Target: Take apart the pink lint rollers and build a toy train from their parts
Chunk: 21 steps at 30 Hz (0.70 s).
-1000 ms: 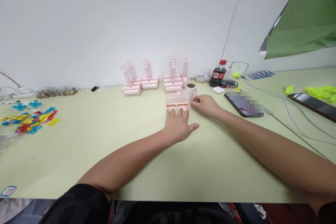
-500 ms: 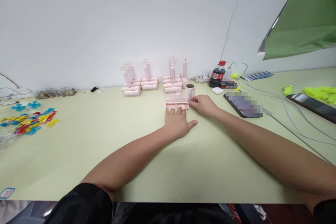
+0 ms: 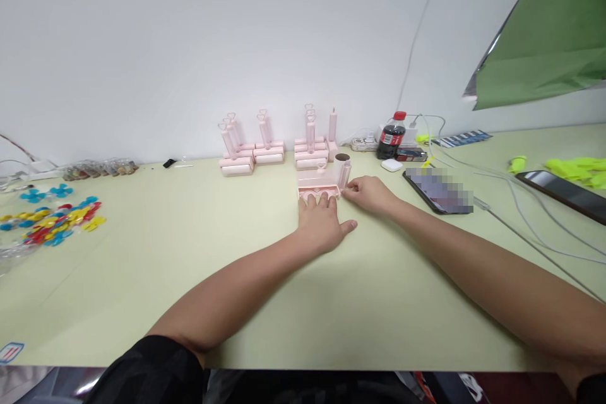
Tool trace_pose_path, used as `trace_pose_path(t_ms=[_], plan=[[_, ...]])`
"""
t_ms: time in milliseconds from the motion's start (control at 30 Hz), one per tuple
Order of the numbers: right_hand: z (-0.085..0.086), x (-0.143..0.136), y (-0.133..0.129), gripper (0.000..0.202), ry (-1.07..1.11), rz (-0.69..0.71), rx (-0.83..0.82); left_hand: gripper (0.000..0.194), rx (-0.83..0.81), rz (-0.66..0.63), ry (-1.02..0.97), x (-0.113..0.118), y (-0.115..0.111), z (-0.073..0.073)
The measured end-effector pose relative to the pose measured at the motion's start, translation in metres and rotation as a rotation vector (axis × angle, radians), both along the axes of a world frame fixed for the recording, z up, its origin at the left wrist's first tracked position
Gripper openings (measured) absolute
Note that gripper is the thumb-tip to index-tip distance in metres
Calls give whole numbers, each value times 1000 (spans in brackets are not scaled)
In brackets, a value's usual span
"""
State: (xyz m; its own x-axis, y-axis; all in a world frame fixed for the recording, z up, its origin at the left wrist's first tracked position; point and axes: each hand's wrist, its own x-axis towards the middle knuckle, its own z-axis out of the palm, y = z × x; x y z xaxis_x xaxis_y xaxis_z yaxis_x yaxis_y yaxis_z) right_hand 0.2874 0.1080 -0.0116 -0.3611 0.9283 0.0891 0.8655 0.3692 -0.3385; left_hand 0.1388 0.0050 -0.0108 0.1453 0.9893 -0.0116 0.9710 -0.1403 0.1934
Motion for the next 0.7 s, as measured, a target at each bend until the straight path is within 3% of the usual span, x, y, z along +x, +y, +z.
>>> trace_pose_path(t_ms=[133,233,300,433,500,600,700], plan=[[1,11,-17,27,19,2,-14,75,92,-63,-35,-9,-9,19],[0,21,-33,28,81,38,-84,65,229,-76,-46,-32,4,40],[0,26,-42,29,127,69,-128,61,283,3,-15,-55,27,56],[-3,28,-51,31,157,100,-154,54,383,202,119,-108,93,84],[-4,27,-52,32,151,104,-143,58,340,310,131,-129,125,95],[-5,23,-54,32,133,111,-120,60,273,348,122,-149,161,104],[-4,21,-58,33,117,131,-117,57,224,313,112,-156,179,102]])
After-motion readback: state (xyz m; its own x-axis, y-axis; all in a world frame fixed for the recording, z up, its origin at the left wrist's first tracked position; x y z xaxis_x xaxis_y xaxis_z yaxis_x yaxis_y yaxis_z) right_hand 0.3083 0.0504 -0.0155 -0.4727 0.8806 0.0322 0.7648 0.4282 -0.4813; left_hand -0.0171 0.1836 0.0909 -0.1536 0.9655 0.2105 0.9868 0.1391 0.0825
